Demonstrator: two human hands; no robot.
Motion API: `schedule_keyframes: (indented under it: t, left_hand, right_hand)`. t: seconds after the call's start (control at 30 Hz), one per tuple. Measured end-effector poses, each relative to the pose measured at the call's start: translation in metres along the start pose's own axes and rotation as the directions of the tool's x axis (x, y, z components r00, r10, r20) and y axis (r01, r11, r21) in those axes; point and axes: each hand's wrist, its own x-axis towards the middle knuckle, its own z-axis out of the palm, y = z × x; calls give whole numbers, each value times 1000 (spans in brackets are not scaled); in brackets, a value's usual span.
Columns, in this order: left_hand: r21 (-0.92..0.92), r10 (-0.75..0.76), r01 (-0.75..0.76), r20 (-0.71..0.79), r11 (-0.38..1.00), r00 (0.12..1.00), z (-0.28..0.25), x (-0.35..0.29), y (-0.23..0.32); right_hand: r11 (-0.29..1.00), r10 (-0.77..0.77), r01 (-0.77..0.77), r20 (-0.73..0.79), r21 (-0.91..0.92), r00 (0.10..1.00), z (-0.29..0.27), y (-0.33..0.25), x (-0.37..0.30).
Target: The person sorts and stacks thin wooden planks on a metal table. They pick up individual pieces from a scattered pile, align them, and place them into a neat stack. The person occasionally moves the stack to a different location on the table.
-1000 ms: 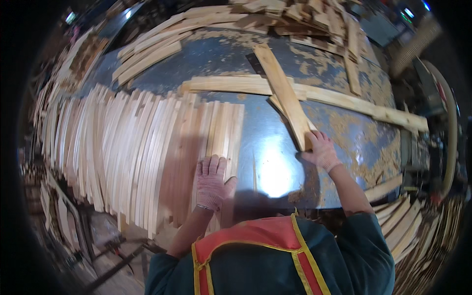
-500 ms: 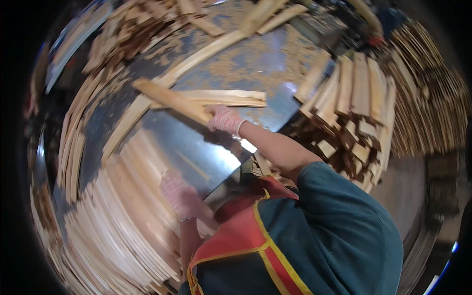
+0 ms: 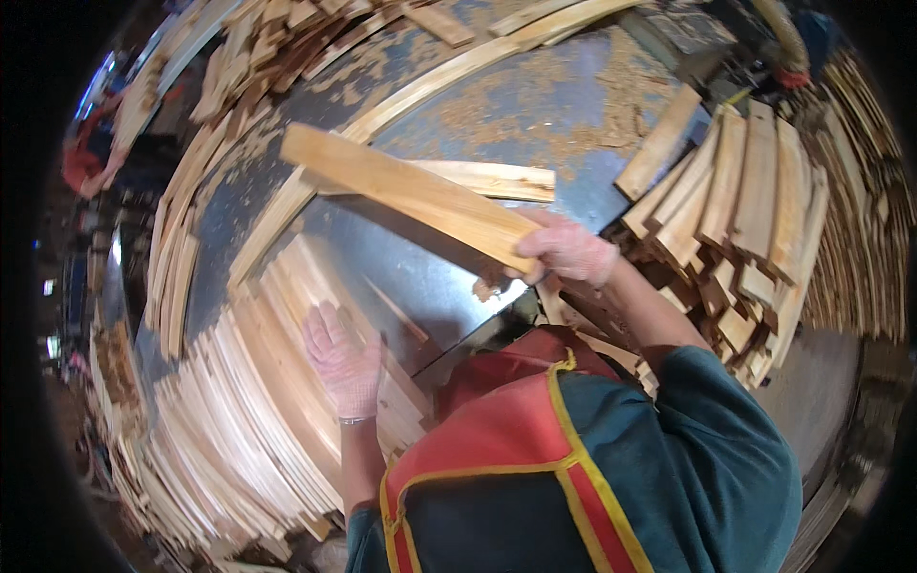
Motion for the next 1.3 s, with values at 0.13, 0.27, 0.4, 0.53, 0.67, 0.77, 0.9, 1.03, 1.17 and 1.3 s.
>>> schedule_keyframes:
  t: [0.13,0.27,0.4,0.53,0.67,0.77,0.9,1.03,1.17,1.3]
  left_hand:
    - [342,335,-226,-305,912,892,-54,36,10]
    - [208,248,-265,102,942,963,-75,46,-19]
    - [165,-240,192,353,967,904,-79,34,-11]
    - [93,-608,626,382,775,696,-57,-18,-63]
    - [299,-757,714,434,633,489,-44,-24,-75]
    - [275,-733,701,447,658,512,-36,-38,-90]
    - [116,-680,718,455,686,576,-21,-66,-125]
    - [-38,-612,726,509,687,605,-44,-57,-134]
    - [-115,-593,705,458,700,663,-42,-67,-140]
    - [-172,-549,632,360,756,754,-10,-81,-169]
  right_hand:
    - [970,199,-168,181,-174,963,-45,-26,2]
    - [990,140,-142,323,-18,936,-64,-30,63]
    - [513,-206,49,-67,-857,976,-93,-22,126]
    - [-222,-78,-137,-122,-965,989,-75,-15,137]
    - [704,96,-32,51,-709,994,-86,13,128]
    - [771,321,-518,478,369,818,-48,39,98]
    - [943,296,-327,289,64,910,15,61,61]
    - [484,354,-138,49,-864,934,62,122,47]
    - [288,595,-140,63,-947,802,140,168,20]
    - [195,581,46,153,-980,800,199,156,27]
